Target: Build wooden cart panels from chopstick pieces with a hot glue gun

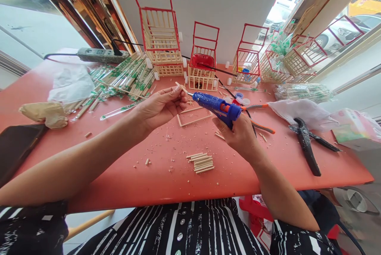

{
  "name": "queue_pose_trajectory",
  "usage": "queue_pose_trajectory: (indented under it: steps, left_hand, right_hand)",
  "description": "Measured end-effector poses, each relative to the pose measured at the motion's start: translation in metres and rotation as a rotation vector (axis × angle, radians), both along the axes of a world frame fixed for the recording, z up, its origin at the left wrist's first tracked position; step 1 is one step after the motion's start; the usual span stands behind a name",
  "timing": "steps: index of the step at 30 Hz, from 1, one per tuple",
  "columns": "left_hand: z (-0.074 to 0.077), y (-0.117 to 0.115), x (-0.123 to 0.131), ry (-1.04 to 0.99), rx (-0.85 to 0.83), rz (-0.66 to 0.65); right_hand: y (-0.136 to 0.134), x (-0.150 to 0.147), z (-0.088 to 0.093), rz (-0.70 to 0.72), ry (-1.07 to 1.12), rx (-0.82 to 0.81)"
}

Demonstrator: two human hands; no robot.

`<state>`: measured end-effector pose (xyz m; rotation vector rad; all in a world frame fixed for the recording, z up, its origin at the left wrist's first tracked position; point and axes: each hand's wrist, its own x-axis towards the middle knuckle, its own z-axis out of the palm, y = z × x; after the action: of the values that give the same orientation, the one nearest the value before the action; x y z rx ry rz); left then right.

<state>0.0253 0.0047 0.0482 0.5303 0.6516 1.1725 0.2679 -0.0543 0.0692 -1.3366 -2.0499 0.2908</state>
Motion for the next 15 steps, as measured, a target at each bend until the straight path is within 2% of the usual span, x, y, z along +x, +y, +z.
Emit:
queue_pose_trajectory:
  steps: [5, 15]
  left_hand:
    - [-0.0003, -0.0001, 0.0005, 0.003, 0.002, 0.002]
    - [0.0015, -0.0006, 0.0001, 0.003, -0.006, 0.002]
  right_hand:
    - [-0.0001, 0.0028, -0.0016, -0.009, -0.008, 0.035]
    - [-0.0028, 0.0023, 0.0004, -0.011, 0.061, -0.027]
